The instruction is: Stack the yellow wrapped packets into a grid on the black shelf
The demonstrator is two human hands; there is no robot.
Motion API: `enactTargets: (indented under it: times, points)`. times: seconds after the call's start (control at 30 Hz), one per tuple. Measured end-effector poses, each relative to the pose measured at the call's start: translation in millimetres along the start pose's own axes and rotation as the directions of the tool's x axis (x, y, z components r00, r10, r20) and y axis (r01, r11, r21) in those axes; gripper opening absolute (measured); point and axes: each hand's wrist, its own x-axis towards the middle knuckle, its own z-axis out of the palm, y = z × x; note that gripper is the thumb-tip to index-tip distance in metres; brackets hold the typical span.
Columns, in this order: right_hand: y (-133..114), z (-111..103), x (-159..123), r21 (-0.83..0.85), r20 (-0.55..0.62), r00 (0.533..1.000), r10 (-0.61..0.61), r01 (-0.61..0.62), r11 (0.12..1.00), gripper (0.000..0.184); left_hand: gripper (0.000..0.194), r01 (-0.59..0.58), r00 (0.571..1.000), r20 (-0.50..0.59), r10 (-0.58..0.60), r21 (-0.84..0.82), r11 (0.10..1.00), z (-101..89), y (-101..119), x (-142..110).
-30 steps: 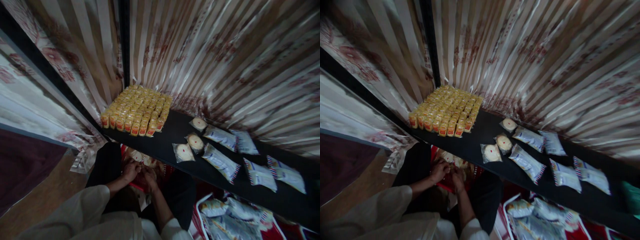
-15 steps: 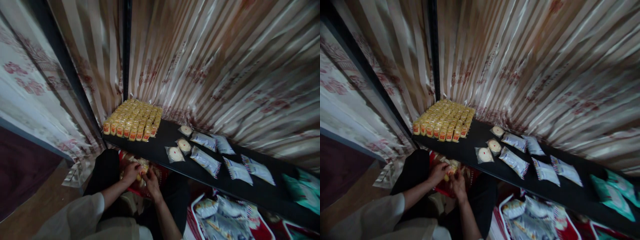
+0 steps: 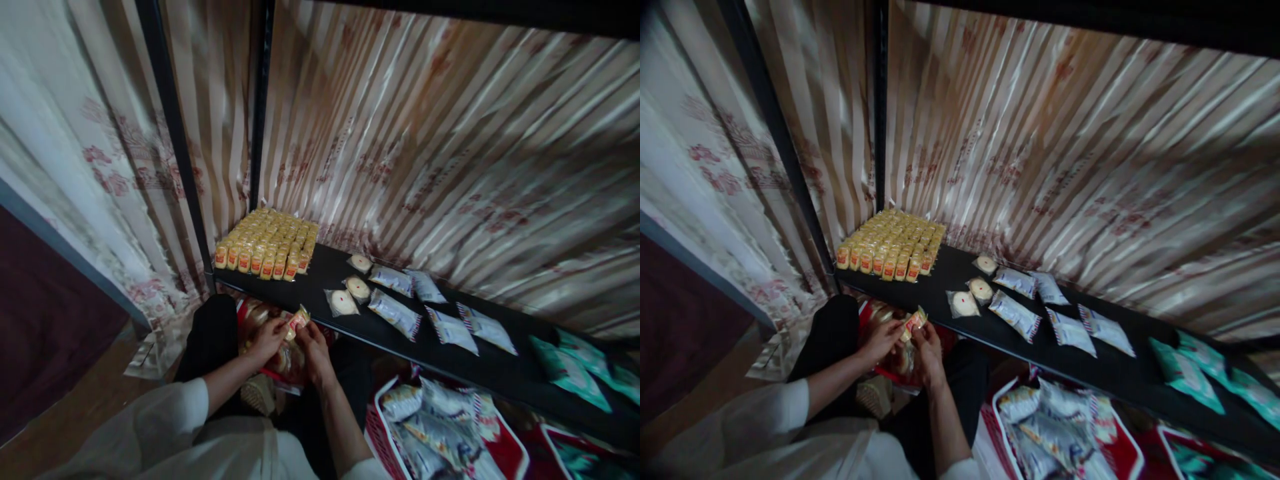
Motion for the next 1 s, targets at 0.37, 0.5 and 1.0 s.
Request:
enactTargets:
  times: [0.37, 0.5, 1.0]
  points:
    - [1.7, 8.4, -22.2, 0.085, -0.014, 0.999, 0.031, -0.029, 0.996, 0.039, 0.022, -0.095, 0.991, -0.101, 0.088, -0.067, 0.993, -1.9, -3.9, -25.3]
    - [19.8, 1.3, -20.5, 0.060, 0.017, 0.998, 0.058, -0.059, 0.996, 0.042, 0.019, -0.024, 0.994, -0.107, 0.019, -0.043, 0.999, -5.5, -7.2, -35.1]
    - [32.5, -4.9, -26.1, 0.012, 0.052, 0.996, 0.069, -0.070, 0.997, 0.039, 0.011, 0.004, 0.997, -0.083, -0.012, -0.091, 0.996, -5.9, -6.7, -52.3]
